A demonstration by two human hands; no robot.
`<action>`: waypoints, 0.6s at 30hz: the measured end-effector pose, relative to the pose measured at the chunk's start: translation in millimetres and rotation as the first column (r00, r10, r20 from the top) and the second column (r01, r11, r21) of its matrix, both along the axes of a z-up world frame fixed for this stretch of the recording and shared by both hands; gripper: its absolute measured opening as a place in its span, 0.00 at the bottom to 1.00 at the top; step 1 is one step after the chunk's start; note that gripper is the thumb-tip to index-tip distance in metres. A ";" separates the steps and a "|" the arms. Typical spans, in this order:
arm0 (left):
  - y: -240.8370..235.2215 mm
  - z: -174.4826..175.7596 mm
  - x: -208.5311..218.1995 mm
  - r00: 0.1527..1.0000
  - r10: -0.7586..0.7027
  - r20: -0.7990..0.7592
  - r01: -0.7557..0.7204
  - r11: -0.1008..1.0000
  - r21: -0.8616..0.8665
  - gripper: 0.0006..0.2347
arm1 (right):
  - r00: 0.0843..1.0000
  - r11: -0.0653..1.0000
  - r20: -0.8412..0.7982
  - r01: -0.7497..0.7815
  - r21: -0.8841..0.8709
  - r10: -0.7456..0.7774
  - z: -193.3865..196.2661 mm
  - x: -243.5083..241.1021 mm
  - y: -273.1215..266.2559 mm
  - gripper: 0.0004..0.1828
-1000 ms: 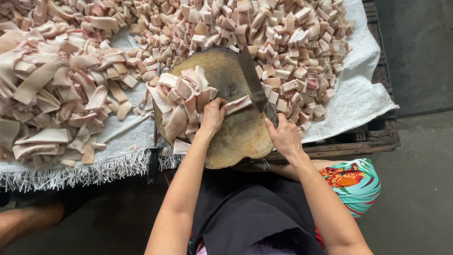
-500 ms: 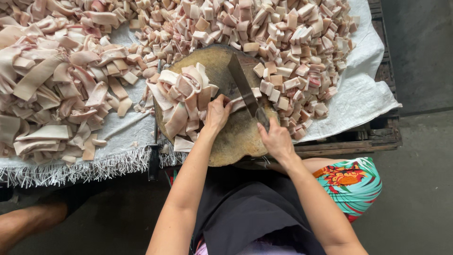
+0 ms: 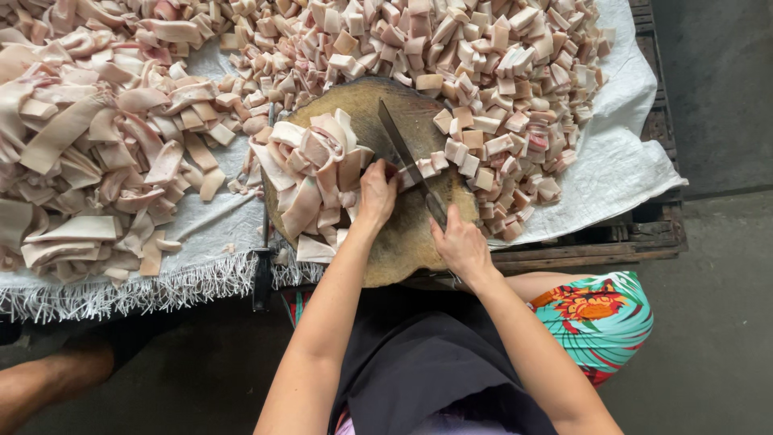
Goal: The person cuts strips of raw pork skin and fat into smaller pieces using a large cleaver on a wooden cutting board.
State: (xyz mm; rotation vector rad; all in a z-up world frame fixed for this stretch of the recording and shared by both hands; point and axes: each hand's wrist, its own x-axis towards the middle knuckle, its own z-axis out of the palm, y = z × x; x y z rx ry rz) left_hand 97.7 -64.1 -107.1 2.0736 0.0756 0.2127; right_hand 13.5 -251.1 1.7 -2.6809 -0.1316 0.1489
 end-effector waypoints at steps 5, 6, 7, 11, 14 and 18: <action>-2.7 -8.1 -1.8 0.995 -0.065 0.076 0.054 0.989 0.138 0.04 | 0.978 0.959 -0.196 0.124 0.256 -0.074 11.8 6.7 -25.2 0.20; -0.1 -1.3 -1.9 0.996 -0.038 0.086 0.023 0.985 0.170 0.04 | 0.976 0.945 -0.193 0.156 0.286 -0.103 22.8 3.2 -28.2 0.20; 5.1 7.9 -4.0 0.996 -0.014 0.092 -0.004 0.979 0.202 0.05 | 0.978 0.940 -0.173 0.163 0.299 -0.115 33.0 -1.8 -31.2 0.19; 44.5 60.7 -9.4 0.994 0.020 0.103 -0.063 0.896 0.439 0.11 | 0.987 0.940 -0.129 0.136 0.312 -0.100 59.5 -30.9 -54.6 0.18; 65.2 91.0 -3.4 0.991 -0.045 0.122 -0.039 0.794 0.606 0.10 | 0.996 0.966 -0.091 0.031 0.258 -0.007 57.6 -53.8 -67.6 0.18; 68.8 87.1 -3.8 0.997 -0.076 -0.001 0.052 0.671 0.740 0.05 | 0.992 0.992 -0.092 -0.081 0.098 0.090 31.9 -78.4 -79.0 0.19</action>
